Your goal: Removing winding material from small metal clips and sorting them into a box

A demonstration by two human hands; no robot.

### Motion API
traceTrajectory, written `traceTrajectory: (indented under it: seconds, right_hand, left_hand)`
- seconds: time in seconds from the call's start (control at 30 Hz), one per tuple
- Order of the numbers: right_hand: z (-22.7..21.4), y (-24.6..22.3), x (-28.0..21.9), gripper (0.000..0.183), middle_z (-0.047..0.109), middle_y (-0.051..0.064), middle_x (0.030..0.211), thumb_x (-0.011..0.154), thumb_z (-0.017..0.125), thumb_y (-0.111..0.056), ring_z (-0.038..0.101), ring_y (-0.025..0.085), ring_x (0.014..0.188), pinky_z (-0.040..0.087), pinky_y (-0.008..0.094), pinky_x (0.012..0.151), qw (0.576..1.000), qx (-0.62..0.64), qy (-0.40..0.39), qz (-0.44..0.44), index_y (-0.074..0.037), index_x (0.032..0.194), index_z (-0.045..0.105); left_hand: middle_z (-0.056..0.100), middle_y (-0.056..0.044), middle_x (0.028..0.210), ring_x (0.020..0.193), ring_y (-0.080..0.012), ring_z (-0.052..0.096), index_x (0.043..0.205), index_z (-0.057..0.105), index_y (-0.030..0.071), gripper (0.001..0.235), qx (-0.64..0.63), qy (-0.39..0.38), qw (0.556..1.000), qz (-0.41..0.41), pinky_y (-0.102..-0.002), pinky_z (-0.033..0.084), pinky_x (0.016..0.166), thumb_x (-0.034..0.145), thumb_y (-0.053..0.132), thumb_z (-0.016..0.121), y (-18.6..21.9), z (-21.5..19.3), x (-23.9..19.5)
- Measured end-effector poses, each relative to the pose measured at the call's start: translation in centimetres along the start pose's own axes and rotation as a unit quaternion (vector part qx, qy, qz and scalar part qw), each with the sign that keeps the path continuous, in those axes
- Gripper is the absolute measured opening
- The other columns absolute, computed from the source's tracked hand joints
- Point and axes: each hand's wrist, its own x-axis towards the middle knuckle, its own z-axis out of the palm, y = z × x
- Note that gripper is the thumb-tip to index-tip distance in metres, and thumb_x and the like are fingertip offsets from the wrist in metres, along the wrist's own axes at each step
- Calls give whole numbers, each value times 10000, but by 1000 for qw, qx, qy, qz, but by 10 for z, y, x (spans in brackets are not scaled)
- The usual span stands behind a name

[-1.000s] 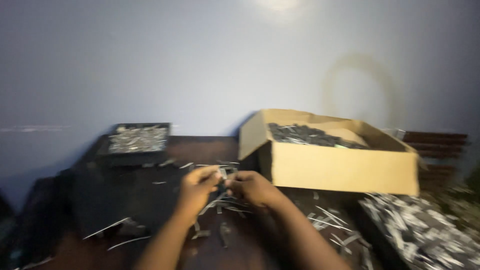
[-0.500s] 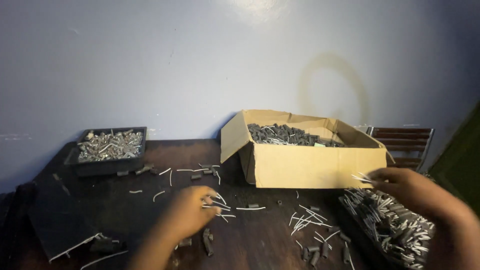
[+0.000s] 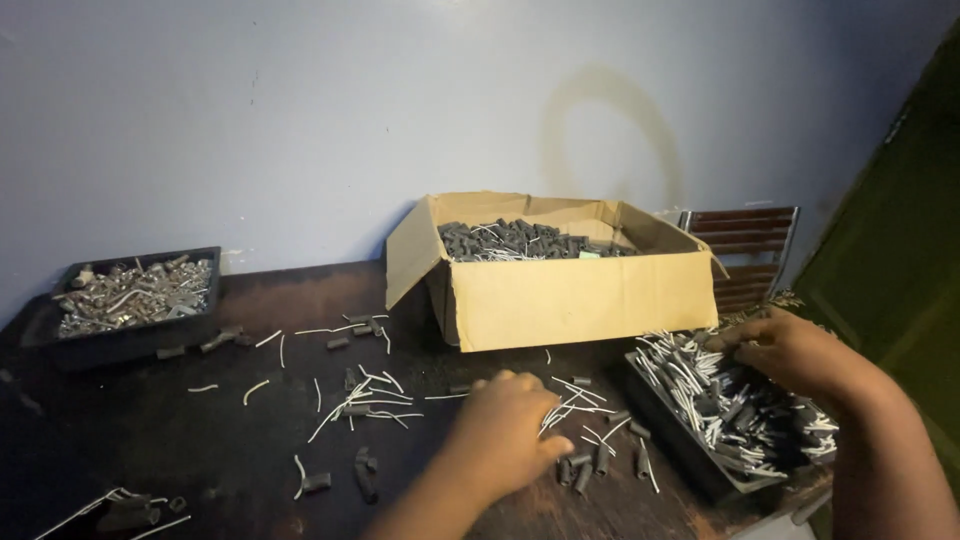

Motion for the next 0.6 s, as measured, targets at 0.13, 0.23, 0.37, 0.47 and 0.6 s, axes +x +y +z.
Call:
traceTrajectory:
  seconds: [0.13,0.23,0.37,0.47,0.6]
  right_hand:
    - [10,15,14,349,728,-15,1316,935,613,-177,709,190,1169,495,297,1044,1000,8,24,-15,-228,1072,930]
    - [11,12,10,399,653,-74,1487,919,640,-484,232,166,1619,317,434,1263,1000,-5,-1,-6,-298,1183,875]
    - [7,-8,-8,476,579,95,1362,863,678,-559,617,298,1262,459,438,1132,999,1,28,20,-303,1232,834]
    - [3,-49,-36,453,542,134,1434,912,648,-459,604,313,1171,517,459,965,994,80,76,15,-279,1317,743]
    - [38,-104,-44,347,770,9,1137,989,532,-182,576,169,766,424,287,689,981,181,-2,-70,-262,1250,745]
  left_hand:
    - [655,-116,1183,1147,-334,553,1233,721,164,478,-2,-77,997,-22,-535,419,961,882,487,743,13,19,9]
    - [641,-126,1053,1055,-345,572,1027,777,149,329,-1,-21,1000,12,-549,484,829,914,448,702,6,47,12]
    - [658,-101,930,924,-331,595,880,774,133,177,-32,67,997,28,-498,518,753,856,304,737,-5,66,14]
    - [657,-105,864,840,-318,606,808,727,107,118,-43,112,993,17,-475,515,704,825,223,724,-10,68,16]
    - [721,-83,718,663,-341,673,724,691,149,71,-103,221,967,-70,-502,505,611,780,179,659,-22,49,22]
